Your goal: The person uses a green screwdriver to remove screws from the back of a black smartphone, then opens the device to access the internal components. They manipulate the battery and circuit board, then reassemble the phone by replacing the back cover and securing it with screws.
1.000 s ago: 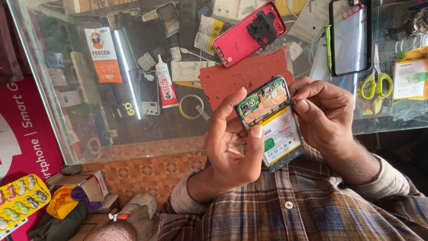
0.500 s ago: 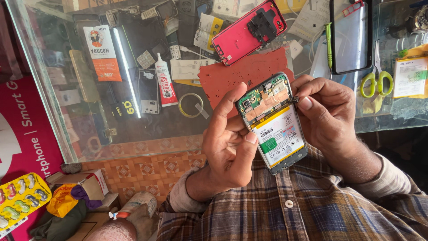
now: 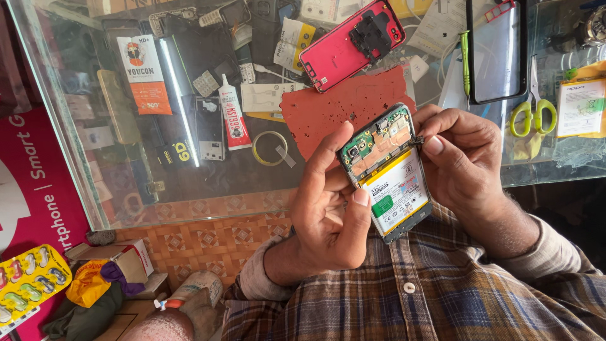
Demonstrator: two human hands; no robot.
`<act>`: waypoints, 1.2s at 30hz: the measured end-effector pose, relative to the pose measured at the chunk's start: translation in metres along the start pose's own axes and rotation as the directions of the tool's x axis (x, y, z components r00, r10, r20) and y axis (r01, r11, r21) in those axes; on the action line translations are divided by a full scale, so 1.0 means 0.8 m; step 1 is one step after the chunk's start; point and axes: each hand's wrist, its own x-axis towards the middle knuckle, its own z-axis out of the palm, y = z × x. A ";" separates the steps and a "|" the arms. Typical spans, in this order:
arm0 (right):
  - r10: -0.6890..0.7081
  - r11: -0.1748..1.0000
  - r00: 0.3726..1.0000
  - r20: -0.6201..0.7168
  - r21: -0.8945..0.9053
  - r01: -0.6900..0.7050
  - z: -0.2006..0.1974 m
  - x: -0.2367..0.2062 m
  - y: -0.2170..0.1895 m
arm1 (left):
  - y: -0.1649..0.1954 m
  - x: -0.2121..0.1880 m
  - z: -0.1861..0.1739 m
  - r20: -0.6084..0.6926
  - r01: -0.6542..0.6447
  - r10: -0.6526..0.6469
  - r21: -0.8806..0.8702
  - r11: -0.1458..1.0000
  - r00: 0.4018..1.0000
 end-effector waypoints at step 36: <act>-0.002 1.000 0.990 -0.141 -0.018 -0.001 -0.017 0.003 0.012 | -0.044 0.022 -0.004 0.032 0.183 -0.180 -0.213 0.960 0.983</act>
